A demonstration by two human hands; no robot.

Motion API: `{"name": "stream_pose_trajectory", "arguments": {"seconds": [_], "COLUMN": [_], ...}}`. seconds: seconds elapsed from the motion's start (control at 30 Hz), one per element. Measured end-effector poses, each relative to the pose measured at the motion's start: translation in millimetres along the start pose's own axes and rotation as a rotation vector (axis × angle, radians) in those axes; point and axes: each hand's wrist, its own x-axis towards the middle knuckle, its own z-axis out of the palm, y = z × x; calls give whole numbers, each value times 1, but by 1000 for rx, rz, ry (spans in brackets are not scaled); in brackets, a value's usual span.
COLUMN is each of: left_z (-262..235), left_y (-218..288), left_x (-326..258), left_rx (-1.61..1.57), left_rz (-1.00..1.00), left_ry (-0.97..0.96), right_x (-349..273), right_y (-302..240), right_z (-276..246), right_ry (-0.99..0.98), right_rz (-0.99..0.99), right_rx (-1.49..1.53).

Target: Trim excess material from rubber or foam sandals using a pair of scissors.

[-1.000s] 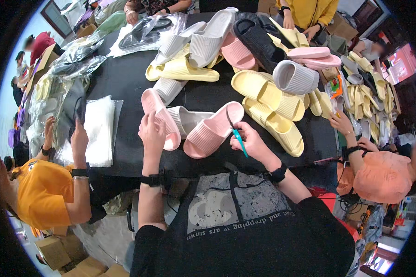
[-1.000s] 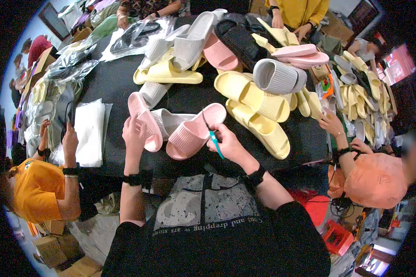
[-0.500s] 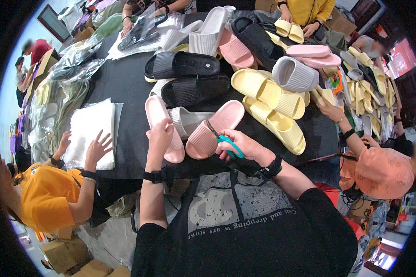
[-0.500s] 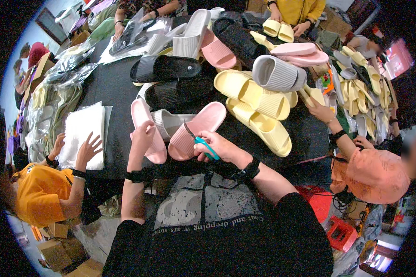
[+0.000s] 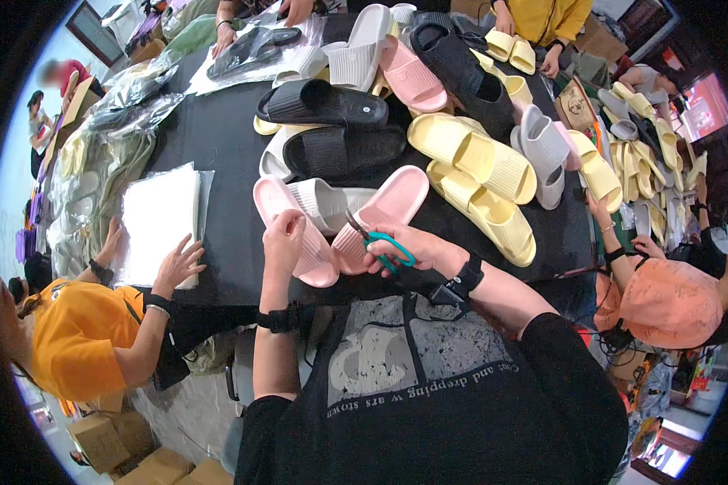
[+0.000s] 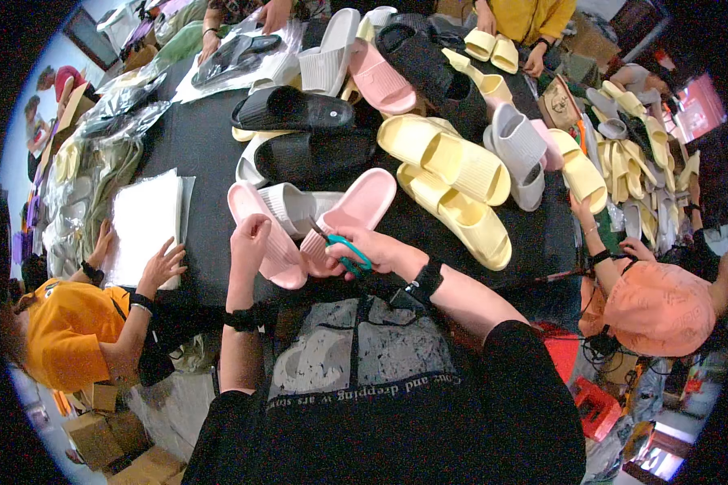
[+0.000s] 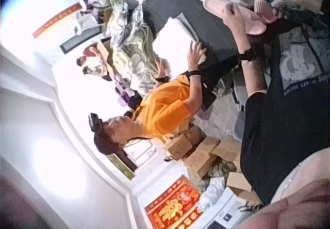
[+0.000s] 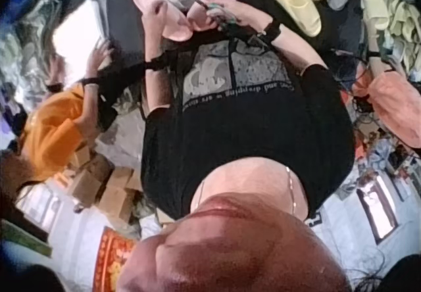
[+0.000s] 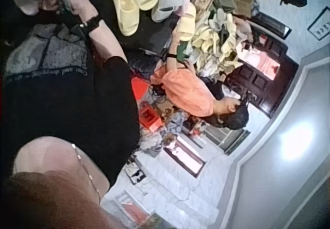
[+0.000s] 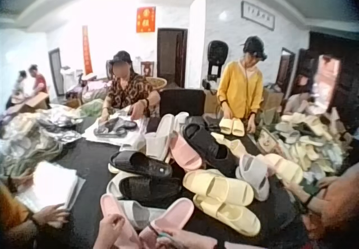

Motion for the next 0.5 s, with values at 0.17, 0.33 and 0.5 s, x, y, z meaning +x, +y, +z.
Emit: {"name": "stream_pose_trajectory", "arguments": {"seconds": [0.17, 0.33, 0.5], "left_z": [-4, -3, -1], "left_y": [8, 12, 4], "left_x": [-3, -5, -4], "left_rx": [-14, -12, -39], "left_rz": [17, 26, 9], "left_ry": [15, 9, 52], "right_x": [11, 15, 6], "right_y": [0, 0, -11], "right_z": [3, 6, 15], "right_ry": [-60, -103, -184], "right_rz": [-8, -17, -67], "right_rx": [-31, 22, 60]}}
